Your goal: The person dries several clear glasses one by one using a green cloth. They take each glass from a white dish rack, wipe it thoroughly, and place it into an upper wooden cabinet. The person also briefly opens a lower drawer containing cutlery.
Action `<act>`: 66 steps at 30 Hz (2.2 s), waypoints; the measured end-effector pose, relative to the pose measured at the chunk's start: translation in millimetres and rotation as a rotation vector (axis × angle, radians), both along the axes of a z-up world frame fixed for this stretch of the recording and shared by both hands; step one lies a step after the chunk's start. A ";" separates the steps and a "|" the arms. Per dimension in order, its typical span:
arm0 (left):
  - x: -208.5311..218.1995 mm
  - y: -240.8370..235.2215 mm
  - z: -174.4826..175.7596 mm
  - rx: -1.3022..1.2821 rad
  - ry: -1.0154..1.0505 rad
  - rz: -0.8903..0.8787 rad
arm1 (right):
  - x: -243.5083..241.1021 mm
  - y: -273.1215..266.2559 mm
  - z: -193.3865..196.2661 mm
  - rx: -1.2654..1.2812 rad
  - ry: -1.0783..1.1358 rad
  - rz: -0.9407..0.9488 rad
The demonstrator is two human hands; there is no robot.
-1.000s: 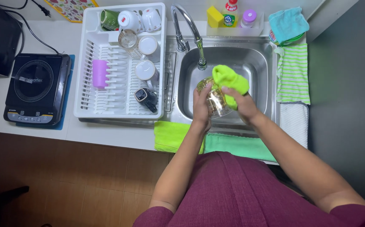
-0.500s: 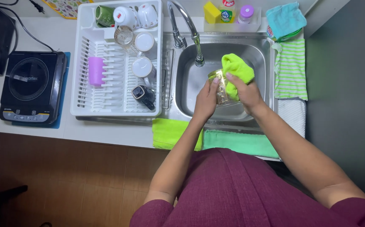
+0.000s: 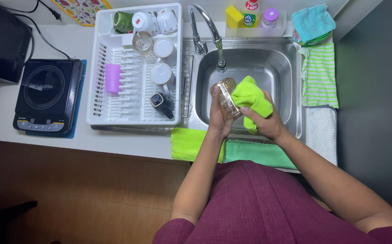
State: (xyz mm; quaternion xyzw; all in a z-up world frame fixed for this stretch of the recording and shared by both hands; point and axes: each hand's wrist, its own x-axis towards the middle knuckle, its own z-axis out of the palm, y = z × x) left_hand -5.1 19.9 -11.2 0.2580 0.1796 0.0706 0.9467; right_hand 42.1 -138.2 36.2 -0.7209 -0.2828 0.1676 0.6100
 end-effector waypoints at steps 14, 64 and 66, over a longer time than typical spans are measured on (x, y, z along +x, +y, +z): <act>-33.2 16.0 2.1 0.038 -0.007 0.183 | -42.5 26.8 52.2 -0.054 -0.538 0.116; -18.0 -37.1 7.1 0.249 -0.031 -0.081 | 25.4 -21.3 -17.0 0.250 0.633 0.001; -19.2 -34.9 20.8 0.430 -0.012 -0.081 | 28.6 -11.8 -13.8 0.372 0.881 0.046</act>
